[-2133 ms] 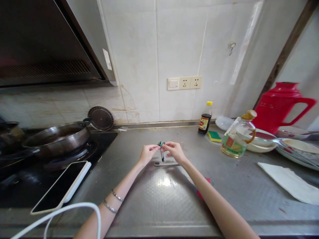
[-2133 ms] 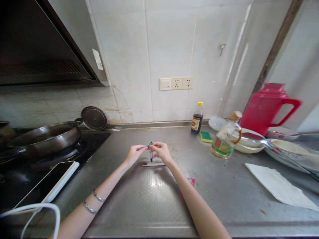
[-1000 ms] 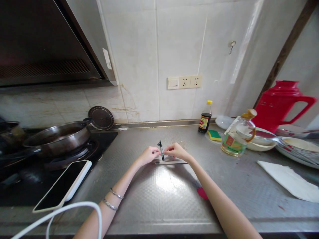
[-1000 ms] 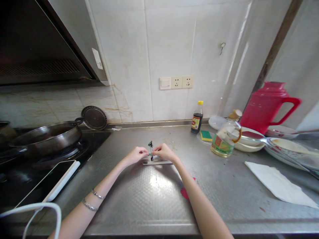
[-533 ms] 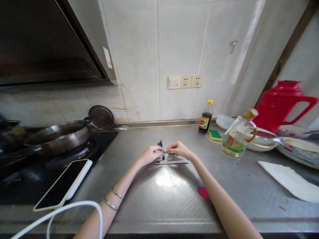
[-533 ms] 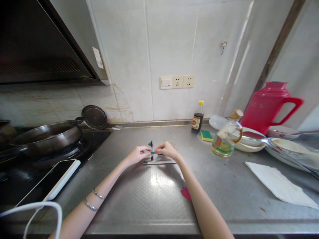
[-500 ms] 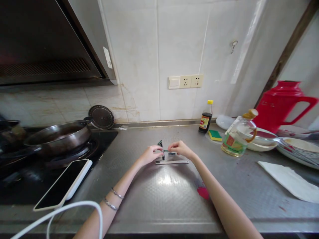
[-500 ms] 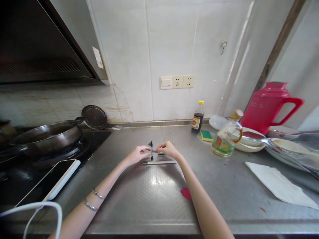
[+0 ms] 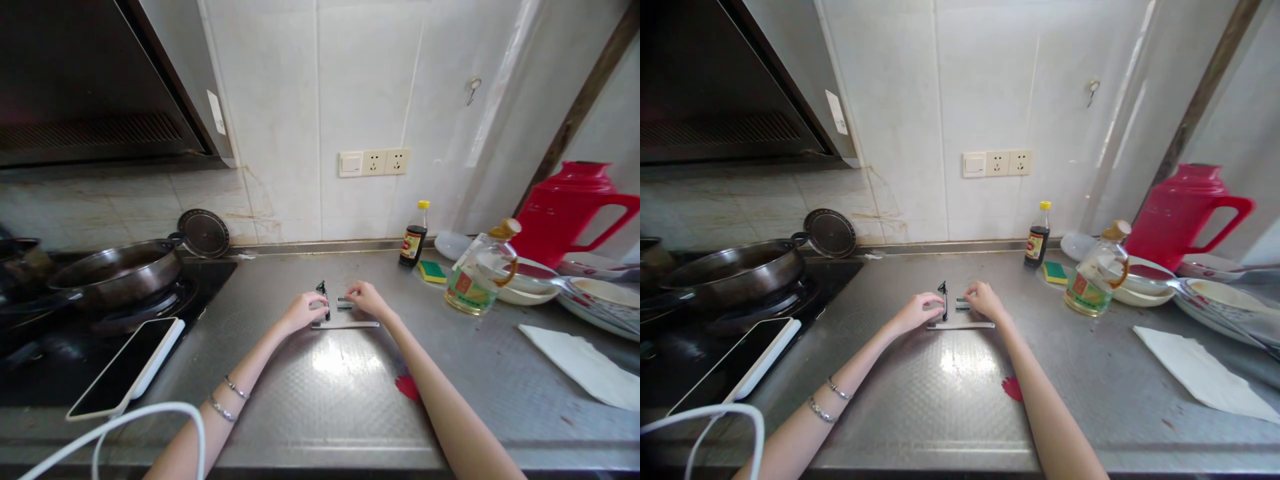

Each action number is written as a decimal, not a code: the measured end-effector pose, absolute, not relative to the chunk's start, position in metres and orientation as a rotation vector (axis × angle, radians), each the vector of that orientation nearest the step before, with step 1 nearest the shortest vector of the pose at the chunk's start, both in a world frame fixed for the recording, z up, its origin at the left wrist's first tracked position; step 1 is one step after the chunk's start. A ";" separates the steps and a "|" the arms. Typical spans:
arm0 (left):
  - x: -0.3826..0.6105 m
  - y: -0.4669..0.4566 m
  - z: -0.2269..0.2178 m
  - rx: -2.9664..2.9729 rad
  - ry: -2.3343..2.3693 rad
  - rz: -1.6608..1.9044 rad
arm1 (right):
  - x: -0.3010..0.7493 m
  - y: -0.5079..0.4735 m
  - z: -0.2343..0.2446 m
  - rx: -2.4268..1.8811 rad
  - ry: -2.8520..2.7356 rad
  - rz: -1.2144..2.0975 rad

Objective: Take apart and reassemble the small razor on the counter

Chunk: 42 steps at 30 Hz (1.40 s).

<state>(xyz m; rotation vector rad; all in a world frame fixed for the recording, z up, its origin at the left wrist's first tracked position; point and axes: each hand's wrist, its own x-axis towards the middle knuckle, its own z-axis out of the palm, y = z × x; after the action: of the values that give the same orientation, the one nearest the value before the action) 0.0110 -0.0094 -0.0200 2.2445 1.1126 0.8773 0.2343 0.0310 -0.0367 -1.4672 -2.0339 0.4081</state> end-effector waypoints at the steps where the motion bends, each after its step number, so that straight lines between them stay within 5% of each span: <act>1: 0.011 -0.009 -0.020 2.245 1.113 0.877 | 0.234 0.032 -0.038 -1.473 -2.041 0.402; 42: 0.006 -0.004 -0.014 2.136 1.347 0.940 | 0.226 0.013 -0.006 -1.462 -2.045 0.355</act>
<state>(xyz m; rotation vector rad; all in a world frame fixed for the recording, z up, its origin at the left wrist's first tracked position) 0.0061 -0.0043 -0.0144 2.1360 1.3466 0.9404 0.2263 0.0129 -0.0062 -1.4619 -2.0446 0.3547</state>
